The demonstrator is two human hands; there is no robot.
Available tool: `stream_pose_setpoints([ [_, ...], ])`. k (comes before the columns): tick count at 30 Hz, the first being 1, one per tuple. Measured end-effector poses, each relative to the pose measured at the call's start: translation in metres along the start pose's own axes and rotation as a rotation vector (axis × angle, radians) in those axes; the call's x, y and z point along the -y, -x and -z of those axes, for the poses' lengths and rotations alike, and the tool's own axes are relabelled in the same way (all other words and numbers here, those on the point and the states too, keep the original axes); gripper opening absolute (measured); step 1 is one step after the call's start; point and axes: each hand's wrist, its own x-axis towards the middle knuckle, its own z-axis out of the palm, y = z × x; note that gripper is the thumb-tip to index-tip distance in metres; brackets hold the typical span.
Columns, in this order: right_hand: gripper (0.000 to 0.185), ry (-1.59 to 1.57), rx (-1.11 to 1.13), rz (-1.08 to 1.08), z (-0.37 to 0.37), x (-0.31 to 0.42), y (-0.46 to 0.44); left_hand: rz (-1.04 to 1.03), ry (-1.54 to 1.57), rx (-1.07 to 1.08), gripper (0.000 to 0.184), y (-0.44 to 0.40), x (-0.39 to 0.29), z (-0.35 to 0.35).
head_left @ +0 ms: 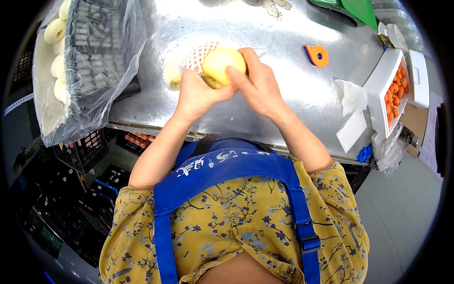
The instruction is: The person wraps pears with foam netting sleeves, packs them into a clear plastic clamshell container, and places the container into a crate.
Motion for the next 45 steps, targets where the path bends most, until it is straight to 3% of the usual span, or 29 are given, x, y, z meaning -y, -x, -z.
stream_pose_setpoints([
  [4, 0.032, -0.375, 0.069, -0.085, 0.018, -0.024, -0.013, -0.002, 0.228, 0.05, 0.043, 0.002, 0.002, -0.002],
  [7, 0.033, -0.663, -0.105, -0.157, 0.011, -0.048, -0.019, 0.033, 0.388, 0.125, 0.05, 0.005, 0.002, -0.007],
  [11, 0.035, -1.447, 0.269, -0.45, -0.002, -0.044, -0.011, 0.128, 0.643, 0.233, 0.059, 0.009, 0.007, -0.015],
  [12, 0.038, -1.641, 0.547, -0.209, -0.012, -0.066, -0.014, 0.158, 0.686, 0.262, 0.061, 0.009, 0.009, -0.015],
  [15, 0.035, -1.73, 0.687, -0.298, -0.025, -0.086, -0.008, 0.285, 0.849, 0.312, 0.066, 0.009, 0.01, -0.016],
  [18, 0.034, -1.672, 0.603, -0.256, -0.023, -0.079, -0.005, 0.396, 0.927, 0.353, 0.075, 0.007, 0.014, -0.012],
  [21, 0.024, -1.556, 0.295, -0.403, -0.003, -0.07, -0.005, 0.278, 0.718, 0.287, 0.081, 0.009, 0.013, -0.017],
  [24, 0.015, -0.497, -0.204, -0.049, 0.008, -0.073, -0.017, 0.184, 0.533, 0.06, 0.075, 0.003, 0.017, -0.019],
  [26, 0.018, -0.189, -0.291, 0.121, 0.012, -0.058, -0.005, 0.113, 0.314, -0.056, 0.066, -0.002, 0.027, -0.02],
  [27, 0.02, -0.035, -0.325, 0.202, 0.011, -0.047, 0.006, 0.061, 0.294, -0.076, 0.066, -0.005, 0.035, -0.019],
  [28, 0.021, -0.018, -0.215, 0.261, 0.006, -0.036, 0.015, 0.009, 0.273, -0.096, 0.065, -0.01, 0.045, -0.018],
  [29, 0.029, -0.108, 0.166, 0.219, 0.015, -0.029, 0.023, -0.044, 0.253, -0.115, 0.065, -0.015, 0.049, -0.017],
  [31, 0.04, -0.081, 0.147, 0.391, 0.034, -0.042, 0.015, 0.05, 0.35, -0.151, 0.066, -0.021, 0.049, -0.018],
  [33, 0.054, 0.253, -0.448, 0.412, 0.074, -0.1, -0.027, 0.092, 0.39, -0.151, 0.065, -0.025, 0.048, -0.021],
  [35, 0.057, 0.993, -0.724, 0.158, 0.117, -0.142, -0.04, 0.111, 0.322, -0.087, 0.064, -0.029, 0.044, -0.033],
  [37, 0.06, 0.946, -0.658, -0.007, 0.143, -0.195, -0.044, 0.106, 0.28, -0.019, 0.065, -0.032, 0.046, -0.044],
  [39, 0.059, 0.871, -0.557, 0.043, 0.174, -0.232, -0.04, 0.062, 0.28, 0.076, 0.067, -0.045, 0.063, -0.059],
  [41, 0.057, 0.829, -0.606, -0.188, 0.211, -0.242, -0.032, 0.038, 0.208, 0.154, 0.067, -0.061, 0.07, -0.08],
  [43, 0.057, 1.268, -0.79, -0.398, 0.233, -0.252, -0.023, -0.056, 0.017, 0.205, 0.067, -0.076, 0.084, -0.105],
  [45, 0.058, 1.116, -0.911, -0.211, 0.241, -0.237, -0.024, -0.232, -0.249, 0.237, 0.067, -0.095, 0.085, -0.135],
])
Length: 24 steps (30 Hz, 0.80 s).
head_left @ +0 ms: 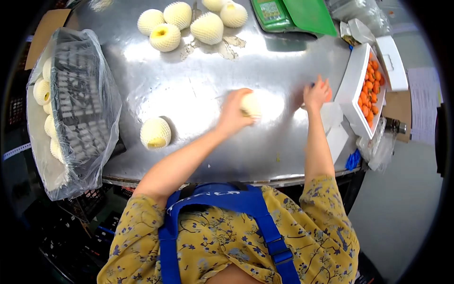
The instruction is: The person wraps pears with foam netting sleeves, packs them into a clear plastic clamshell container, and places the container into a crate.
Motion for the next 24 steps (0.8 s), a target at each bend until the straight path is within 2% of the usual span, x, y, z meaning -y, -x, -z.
stream_pose_setpoints([
  [2, 0.058, -0.2, -0.064, 0.064, 0.015, 0.015, -0.015, -0.073, -0.183, 0.096, 0.068, -0.026, -0.004, -0.023],
  [5, 0.059, -0.417, -0.098, 0.23, 0.04, 0.063, -0.033, -0.373, -0.431, 0.048, 0.068, -0.055, 0.009, -0.06],
  [7, 0.06, -0.58, -0.04, 0.332, 0.051, 0.102, -0.042, -0.556, -0.588, 0.036, 0.063, -0.074, 0.019, -0.079],
  [9, 0.063, -0.732, 0.089, 0.386, 0.056, 0.145, -0.048, -0.598, -0.799, 0.063, 0.057, -0.089, 0.026, -0.109],
  [11, 0.067, -0.858, 0.239, 0.428, 0.056, 0.196, -0.052, -0.68, -0.928, 0.16, 0.053, -0.081, 0.009, -0.098],
  [14, 0.077, -0.92, 0.298, 0.498, 0.039, 0.266, -0.061, -0.64, -0.559, 0.142, 0.055, -0.073, -0.004, -0.083],
  [15, 0.078, -0.8, 0.293, 0.495, 0.034, 0.287, -0.066, -0.628, -0.544, 0.1, 0.055, -0.068, 0.003, -0.079],
  [17, 0.081, -0.561, 0.285, 0.49, 0.025, 0.32, -0.077, -0.329, -0.363, 0.176, 0.05, -0.059, -0.008, -0.043],
  [19, 0.08, -0.449, 0.39, 0.445, 0.013, 0.335, -0.085, -0.213, -0.363, 0.097, 0.042, -0.035, 0.005, -0.006],
  [20, 0.08, -0.39, 0.441, 0.425, 0.009, 0.339, -0.088, -0.249, -0.454, -0.019, 0.038, -0.021, 0.02, 0.011],
  [23, 0.076, -0.471, 0.373, 0.447, -0.003, 0.331, -0.084, 0.231, 0.085, -0.147, 0.024, -0.001, 0.029, 0.067],
  [24, 0.075, -0.611, 0.379, 0.461, -0.003, 0.323, -0.077, 0.408, 0.291, -0.188, 0.022, 0.001, 0.03, 0.083],
])
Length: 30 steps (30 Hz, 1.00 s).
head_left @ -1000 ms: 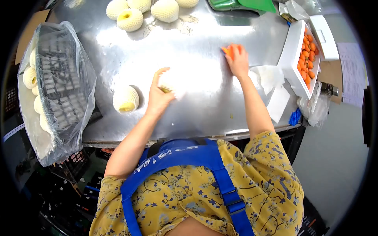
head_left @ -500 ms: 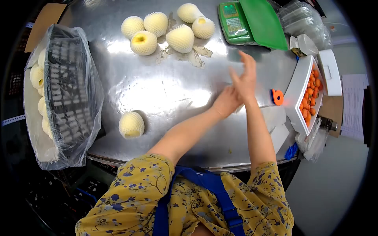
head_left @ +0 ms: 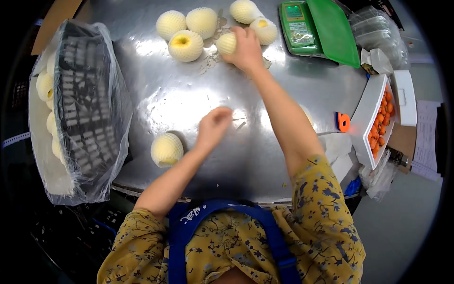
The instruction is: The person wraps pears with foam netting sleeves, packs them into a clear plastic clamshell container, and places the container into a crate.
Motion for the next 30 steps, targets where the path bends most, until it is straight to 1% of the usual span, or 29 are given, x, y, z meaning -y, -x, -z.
stream_pose_setpoints([
  [2, 0.072, -0.266, -0.027, 0.086, 0.006, -0.002, 0.028, 0.266, 0.458, -0.048, 0.033, 0.002, -0.019, 0.023],
  [3, 0.071, -0.331, -0.016, 0.247, 0.012, 0.004, 0.047, 0.349, 0.677, -0.007, 0.047, 0.001, -0.029, 0.034],
  [4, 0.074, -0.371, -0.023, 0.305, 0.016, 0.013, 0.068, 0.406, 0.853, 0.067, 0.055, 0.005, -0.045, 0.041],
  [6, 0.079, -0.461, -0.035, 0.415, 0.023, 0.033, 0.113, 0.402, 1.014, 0.272, 0.06, 0.01, -0.051, 0.051],
  [8, 0.081, -0.663, -0.032, 0.26, 0.033, 0.056, 0.148, 0.206, 0.887, 0.171, 0.061, 0.025, -0.054, 0.041],
  [9, 0.079, -0.669, -0.027, 0.181, 0.04, 0.063, 0.16, 0.105, 0.817, 0.13, 0.062, 0.031, -0.055, 0.036],
  [10, 0.078, -0.675, -0.022, 0.103, 0.047, 0.071, 0.171, 0.084, 0.807, 0.096, 0.062, 0.039, -0.055, 0.035],
  [12, 0.068, -0.505, 0.012, -0.055, 0.06, 0.078, 0.187, 0.042, 0.785, 0.031, 0.064, 0.053, -0.053, 0.031],
  [15, 0.045, -0.447, -0.005, -0.111, 0.065, 0.091, 0.199, -0.011, 0.751, 0.011, 0.066, 0.07, -0.049, 0.027],
  [18, 0.026, -0.419, -0.067, 0.032, 0.067, 0.087, 0.206, 0.041, 0.744, -0.033, 0.067, 0.081, -0.05, 0.028],
  [21, 0.023, -1.481, 0.19, -0.643, 0.069, 0.071, 0.204, 0.013, 0.761, 0.059, 0.069, 0.092, -0.043, 0.042],
  [24, 0.025, -1.838, 0.231, -0.837, 0.063, 0.078, 0.204, 0.03, 0.915, 0.282, 0.07, 0.109, -0.045, 0.045],
  [25, 0.029, -1.77, 0.223, -0.776, 0.056, 0.076, 0.207, 0.048, 0.926, 0.323, 0.074, 0.114, -0.045, 0.045],
  [28, 0.022, -1.294, 0.369, -0.801, 0.031, 0.086, 0.222, 0.072, 1.171, 0.434, 0.067, 0.122, -0.044, 0.038],
  [29, 0.023, -1.286, 0.357, -0.841, 0.031, 0.095, 0.227, 0.074, 1.138, 0.374, 0.064, 0.123, -0.046, 0.036],
  [30, 0.022, -1.166, 0.305, -0.675, 0.029, 0.092, 0.23, 0.075, 1.106, 0.312, 0.062, 0.123, -0.05, 0.035],
])
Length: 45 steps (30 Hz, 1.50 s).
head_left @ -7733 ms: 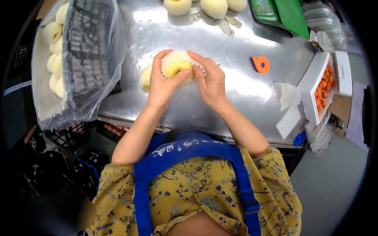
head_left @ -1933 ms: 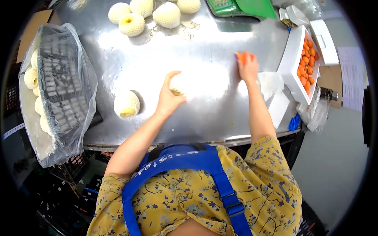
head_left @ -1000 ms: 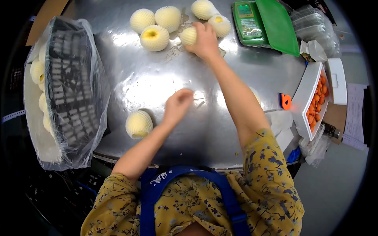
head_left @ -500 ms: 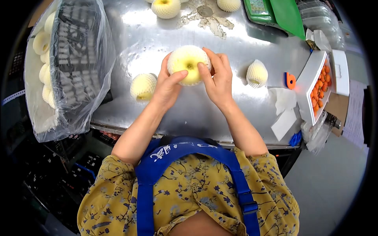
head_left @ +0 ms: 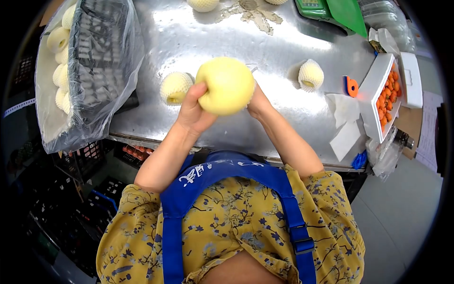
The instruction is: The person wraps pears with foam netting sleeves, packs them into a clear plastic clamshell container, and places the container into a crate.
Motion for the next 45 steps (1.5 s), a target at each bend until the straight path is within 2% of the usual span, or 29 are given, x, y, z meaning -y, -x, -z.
stream_pose_setpoints([
  [2, 0.022, 0.279, -0.006, 0.305, 0.012, -0.006, 0.001, -0.061, -0.118, -0.132, 0.056, 0.002, -0.003, -0.008],
  [3, 0.021, 0.195, -0.057, 0.361, 0.019, 0.0, 0.002, -0.095, -0.205, -0.204, 0.054, 0.0, -0.005, -0.012],
  [4, 0.037, 0.042, 0.0, 0.465, 0.025, 0.005, 0.008, -0.126, -0.293, -0.275, 0.051, 0.0, -0.007, -0.017],
  [6, 0.069, 0.15, 0.136, 0.766, 0.019, 0.02, 0.018, -0.134, -0.37, -0.293, 0.05, 0.002, -0.004, -0.027],
  [9, 0.098, 0.431, 0.118, 0.836, 0.009, 0.028, 0.037, -0.126, -0.425, -0.29, 0.05, 0.003, 0.001, -0.035],
  [12, 0.105, 0.238, 0.194, 0.737, 0.021, 0.027, 0.032, -0.17, -0.51, -0.274, 0.05, 0.004, 0.003, -0.035],
  [15, 0.098, 0.143, 0.235, 0.626, 0.028, 0.033, 0.034, -0.227, -0.587, -0.265, 0.049, 0.007, 0.0, -0.034],
  [17, 0.095, 0.229, 0.219, 0.632, 0.027, 0.036, 0.037, -0.264, -0.603, -0.228, 0.049, 0.008, -0.003, -0.034],
  [18, 0.094, 0.272, 0.212, 0.634, 0.026, 0.037, 0.038, -0.292, -0.757, -0.192, 0.051, 0.008, -0.002, -0.032],
  [20, 0.094, 0.558, 0.085, 0.819, 0.017, 0.041, 0.043, -0.344, -1.064, -0.116, 0.058, 0.006, 0.002, -0.025],
  [21, 0.094, 0.701, 0.02, 0.906, 0.014, 0.041, 0.045, -0.256, -0.992, -0.188, 0.069, 0.003, 0.003, -0.022],
  [24, 0.097, 0.498, 0.087, 0.864, 0.016, 0.035, 0.044, -0.194, -0.53, -0.181, 0.069, 0.003, 0.001, -0.029],
  [28, 0.087, 0.489, 0.087, 0.979, 0.02, 0.029, 0.042, -0.106, -0.369, -0.177, 0.07, 0.005, 0.0, -0.02],
  [31, 0.082, 0.555, 0.082, 1.075, 0.023, 0.026, 0.037, -0.089, -0.364, -0.182, 0.069, 0.004, 0.0, -0.024],
  [37, 0.084, 0.574, 0.115, 1.105, 0.017, 0.036, 0.039, 0.173, 0.054, -0.2, 0.074, -0.001, -0.002, -0.029],
  [40, 0.084, 0.529, 0.123, 1.093, 0.013, 0.037, 0.041, 0.196, 0.179, -0.168, 0.072, -0.004, 0.001, -0.018],
  [45, 0.077, 0.559, 0.156, 1.121, 0.014, 0.035, 0.038, 0.2, 0.194, -0.074, 0.071, -0.005, 0.001, -0.016],
])
